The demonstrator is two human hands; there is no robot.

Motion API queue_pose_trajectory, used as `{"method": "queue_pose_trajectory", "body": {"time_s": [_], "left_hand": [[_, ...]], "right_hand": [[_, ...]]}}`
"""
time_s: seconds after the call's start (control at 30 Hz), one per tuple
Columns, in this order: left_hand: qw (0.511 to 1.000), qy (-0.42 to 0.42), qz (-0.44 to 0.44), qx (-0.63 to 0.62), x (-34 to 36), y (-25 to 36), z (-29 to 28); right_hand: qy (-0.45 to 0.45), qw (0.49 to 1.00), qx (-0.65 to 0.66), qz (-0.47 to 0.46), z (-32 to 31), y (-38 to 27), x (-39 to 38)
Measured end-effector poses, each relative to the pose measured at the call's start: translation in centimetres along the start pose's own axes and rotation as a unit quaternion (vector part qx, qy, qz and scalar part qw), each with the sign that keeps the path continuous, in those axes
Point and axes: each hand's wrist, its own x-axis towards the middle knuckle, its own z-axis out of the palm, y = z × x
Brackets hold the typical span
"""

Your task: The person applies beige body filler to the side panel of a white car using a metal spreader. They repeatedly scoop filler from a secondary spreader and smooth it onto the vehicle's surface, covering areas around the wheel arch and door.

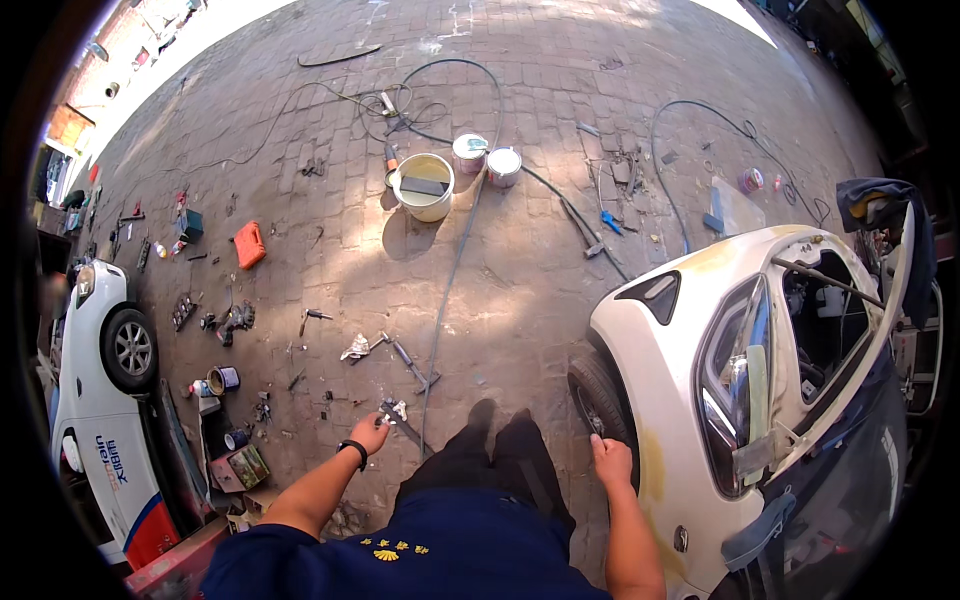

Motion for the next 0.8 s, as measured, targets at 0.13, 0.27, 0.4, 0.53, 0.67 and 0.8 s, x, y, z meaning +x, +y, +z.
{"method": "queue_pose_trajectory", "body": {"time_s": [0.13,0.27,0.4,0.53,0.67,0.8], "left_hand": [[0.958,0.166,-0.198,-0.125,2.1,-7.2,-6.9],[0.949,0.140,-0.252,-0.129,2.1,-12.6,-9.2],[0.946,0.119,-0.246,-0.177,4.2,-13.7,-13.8],[0.956,0.062,-0.200,-0.204,5.2,-5.7,-17.6],[0.919,0.123,-0.266,-0.262,5.1,-2.7,-22.5],[0.889,0.137,-0.347,-0.265,7.3,-7.4,-24.5]], "right_hand": [[-0.071,0.985,0.063,0.141,2.6,7.3,2.7],[-0.159,0.969,-0.139,0.125,2.7,5.6,7.6],[-0.121,0.979,-0.159,0.044,6.9,-3.1,14.7],[-0.106,0.988,-0.114,-0.009,3.8,-22.9,29.5],[-0.080,0.988,0.025,-0.127,3.9,-39.0,43.9],[-0.021,0.956,0.052,-0.287,1.3,-55.0,52.1]]}}
